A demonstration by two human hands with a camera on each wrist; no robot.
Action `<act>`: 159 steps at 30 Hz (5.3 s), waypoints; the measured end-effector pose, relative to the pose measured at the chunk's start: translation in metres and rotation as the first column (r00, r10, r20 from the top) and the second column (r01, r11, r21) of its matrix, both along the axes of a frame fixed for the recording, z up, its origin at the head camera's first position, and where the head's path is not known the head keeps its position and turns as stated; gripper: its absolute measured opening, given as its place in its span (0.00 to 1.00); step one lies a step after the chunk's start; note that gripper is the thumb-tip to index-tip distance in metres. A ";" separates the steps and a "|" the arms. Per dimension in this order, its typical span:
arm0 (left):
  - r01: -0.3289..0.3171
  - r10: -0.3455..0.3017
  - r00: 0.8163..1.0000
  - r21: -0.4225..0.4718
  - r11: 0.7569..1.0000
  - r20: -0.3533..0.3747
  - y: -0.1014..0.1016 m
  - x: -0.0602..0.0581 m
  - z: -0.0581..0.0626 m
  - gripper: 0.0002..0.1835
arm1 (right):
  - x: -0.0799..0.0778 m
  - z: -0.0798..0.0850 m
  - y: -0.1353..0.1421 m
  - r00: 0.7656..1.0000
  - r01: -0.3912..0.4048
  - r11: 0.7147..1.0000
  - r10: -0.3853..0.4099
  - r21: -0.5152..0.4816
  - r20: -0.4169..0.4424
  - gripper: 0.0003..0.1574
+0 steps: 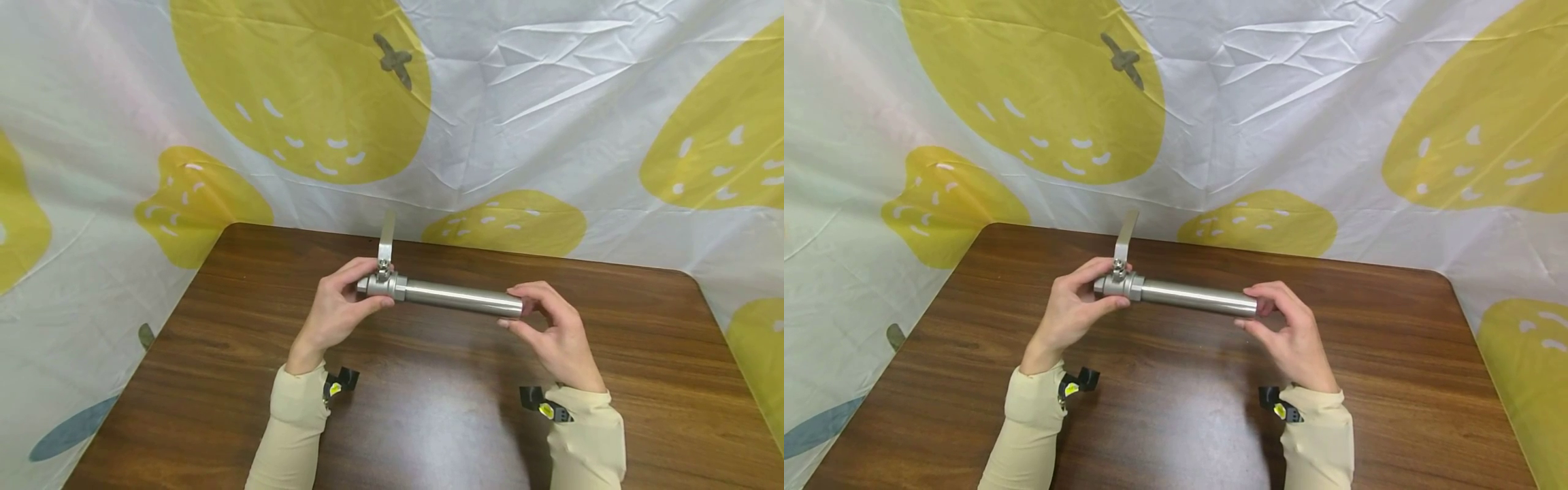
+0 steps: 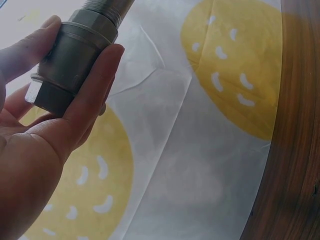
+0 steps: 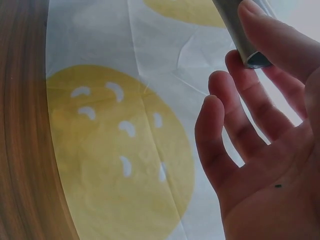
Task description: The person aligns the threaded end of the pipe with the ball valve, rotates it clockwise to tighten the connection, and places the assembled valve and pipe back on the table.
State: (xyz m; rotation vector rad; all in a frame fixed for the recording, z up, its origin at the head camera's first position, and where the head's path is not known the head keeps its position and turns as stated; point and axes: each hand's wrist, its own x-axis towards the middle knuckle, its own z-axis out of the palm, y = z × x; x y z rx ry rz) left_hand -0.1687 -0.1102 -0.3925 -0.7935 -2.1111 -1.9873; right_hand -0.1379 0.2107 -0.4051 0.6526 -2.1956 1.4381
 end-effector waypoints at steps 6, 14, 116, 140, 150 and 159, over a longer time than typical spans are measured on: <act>0.003 -0.003 1.000 0.007 1.000 -0.003 0.000 0.000 0.000 0.27 | 0.000 0.001 0.001 1.000 0.010 1.000 -0.011 0.019 0.019 0.33; -0.002 0.002 1.000 0.011 1.000 0.000 0.000 0.000 0.000 0.28 | 0.001 -0.001 0.003 0.998 0.025 0.998 -0.028 0.056 0.052 0.33; -0.018 0.017 1.000 0.014 1.000 0.023 0.001 0.001 0.000 0.28 | 0.000 -0.002 0.001 1.000 -0.005 1.000 0.004 0.015 0.014 0.34; -0.010 0.010 1.000 0.024 1.000 -0.007 0.000 0.001 0.000 0.28 | 0.001 -0.004 0.003 0.999 0.041 0.996 -0.043 0.078 0.031 0.33; -0.011 0.011 1.000 0.016 1.000 -0.006 0.000 0.001 -0.001 0.27 | 0.003 -0.001 0.001 0.997 0.020 0.998 -0.024 0.056 0.067 0.30; -0.009 0.009 1.000 0.014 1.000 -0.005 0.000 0.001 -0.001 0.28 | 0.005 0.000 0.002 0.996 0.015 0.998 -0.020 0.057 0.087 0.27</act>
